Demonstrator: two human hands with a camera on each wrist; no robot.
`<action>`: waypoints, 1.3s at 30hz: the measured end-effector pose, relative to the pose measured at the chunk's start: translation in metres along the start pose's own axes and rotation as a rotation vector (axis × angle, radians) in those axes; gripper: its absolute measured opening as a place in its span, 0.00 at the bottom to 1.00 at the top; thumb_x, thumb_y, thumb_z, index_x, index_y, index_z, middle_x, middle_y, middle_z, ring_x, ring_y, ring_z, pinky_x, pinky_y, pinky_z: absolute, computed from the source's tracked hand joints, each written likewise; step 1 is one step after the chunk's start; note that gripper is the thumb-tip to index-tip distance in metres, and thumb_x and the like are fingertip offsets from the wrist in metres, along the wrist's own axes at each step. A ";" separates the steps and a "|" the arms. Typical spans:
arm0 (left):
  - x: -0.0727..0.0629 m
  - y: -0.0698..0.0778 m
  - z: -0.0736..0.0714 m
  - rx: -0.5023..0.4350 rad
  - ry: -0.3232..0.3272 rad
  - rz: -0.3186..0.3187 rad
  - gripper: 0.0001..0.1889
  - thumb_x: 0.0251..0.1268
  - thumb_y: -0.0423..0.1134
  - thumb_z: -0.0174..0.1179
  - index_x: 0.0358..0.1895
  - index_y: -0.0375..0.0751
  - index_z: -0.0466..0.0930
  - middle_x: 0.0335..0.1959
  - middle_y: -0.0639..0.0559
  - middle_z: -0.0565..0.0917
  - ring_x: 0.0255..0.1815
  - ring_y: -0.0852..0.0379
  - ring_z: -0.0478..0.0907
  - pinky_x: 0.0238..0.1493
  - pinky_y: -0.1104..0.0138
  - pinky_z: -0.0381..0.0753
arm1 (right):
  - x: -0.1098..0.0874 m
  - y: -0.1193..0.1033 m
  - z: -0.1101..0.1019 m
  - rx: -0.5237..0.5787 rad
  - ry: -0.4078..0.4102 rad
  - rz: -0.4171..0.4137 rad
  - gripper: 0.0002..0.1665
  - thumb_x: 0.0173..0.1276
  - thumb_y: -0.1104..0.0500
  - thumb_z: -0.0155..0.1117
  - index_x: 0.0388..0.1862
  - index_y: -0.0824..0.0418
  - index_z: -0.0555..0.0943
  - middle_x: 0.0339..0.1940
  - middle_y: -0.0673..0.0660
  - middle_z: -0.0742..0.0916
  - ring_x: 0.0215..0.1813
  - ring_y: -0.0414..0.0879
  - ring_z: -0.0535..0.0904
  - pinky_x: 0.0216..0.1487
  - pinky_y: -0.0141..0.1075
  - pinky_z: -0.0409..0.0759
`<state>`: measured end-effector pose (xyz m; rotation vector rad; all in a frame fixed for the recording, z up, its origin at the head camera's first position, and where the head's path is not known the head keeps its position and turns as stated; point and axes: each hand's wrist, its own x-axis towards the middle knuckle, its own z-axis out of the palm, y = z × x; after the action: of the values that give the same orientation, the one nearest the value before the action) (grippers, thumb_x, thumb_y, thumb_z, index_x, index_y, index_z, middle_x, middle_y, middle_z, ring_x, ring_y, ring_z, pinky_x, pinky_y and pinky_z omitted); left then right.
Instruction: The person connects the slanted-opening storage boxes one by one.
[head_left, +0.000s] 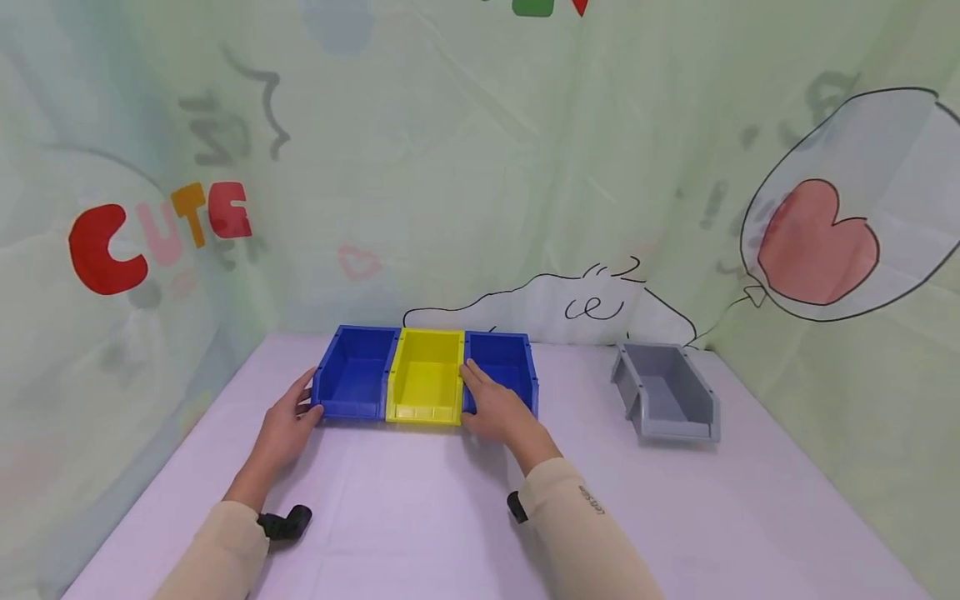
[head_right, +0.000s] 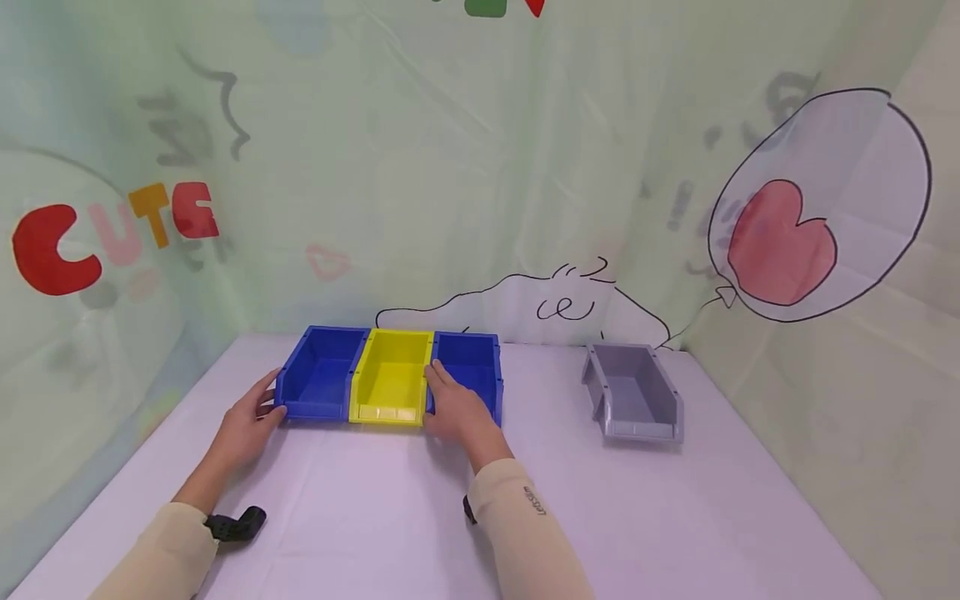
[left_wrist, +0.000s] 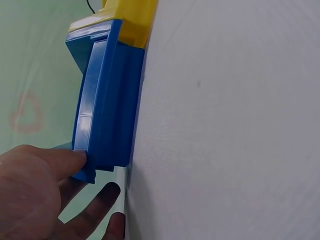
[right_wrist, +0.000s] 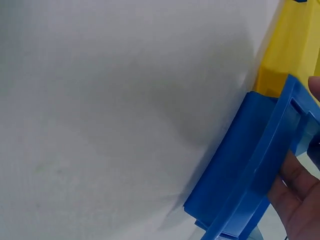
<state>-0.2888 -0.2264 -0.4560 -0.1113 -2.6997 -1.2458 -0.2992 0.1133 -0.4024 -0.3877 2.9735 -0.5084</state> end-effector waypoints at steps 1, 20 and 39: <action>-0.001 0.000 0.000 -0.008 0.007 0.007 0.35 0.79 0.30 0.51 0.84 0.41 0.51 0.72 0.23 0.70 0.68 0.27 0.75 0.70 0.40 0.75 | 0.000 0.000 0.000 0.008 0.004 0.001 0.49 0.74 0.52 0.64 0.87 0.48 0.51 0.88 0.47 0.53 0.83 0.56 0.62 0.80 0.53 0.66; -0.007 -0.001 0.003 -0.020 0.016 0.009 0.35 0.77 0.29 0.52 0.83 0.40 0.52 0.71 0.23 0.71 0.67 0.27 0.76 0.68 0.41 0.77 | -0.003 0.007 0.001 0.184 0.116 -0.025 0.40 0.77 0.53 0.63 0.83 0.49 0.62 0.86 0.51 0.63 0.84 0.55 0.60 0.81 0.56 0.64; 0.000 -0.001 0.001 -0.012 0.031 0.005 0.35 0.78 0.30 0.52 0.83 0.41 0.52 0.71 0.23 0.70 0.67 0.27 0.77 0.68 0.41 0.77 | -0.012 0.020 -0.019 0.159 0.371 -0.145 0.31 0.76 0.59 0.62 0.77 0.55 0.72 0.76 0.59 0.76 0.77 0.58 0.71 0.77 0.54 0.71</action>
<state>-0.2896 -0.2260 -0.4577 -0.0994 -2.6646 -1.2518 -0.2951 0.1405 -0.3906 -0.5498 3.2355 -0.9194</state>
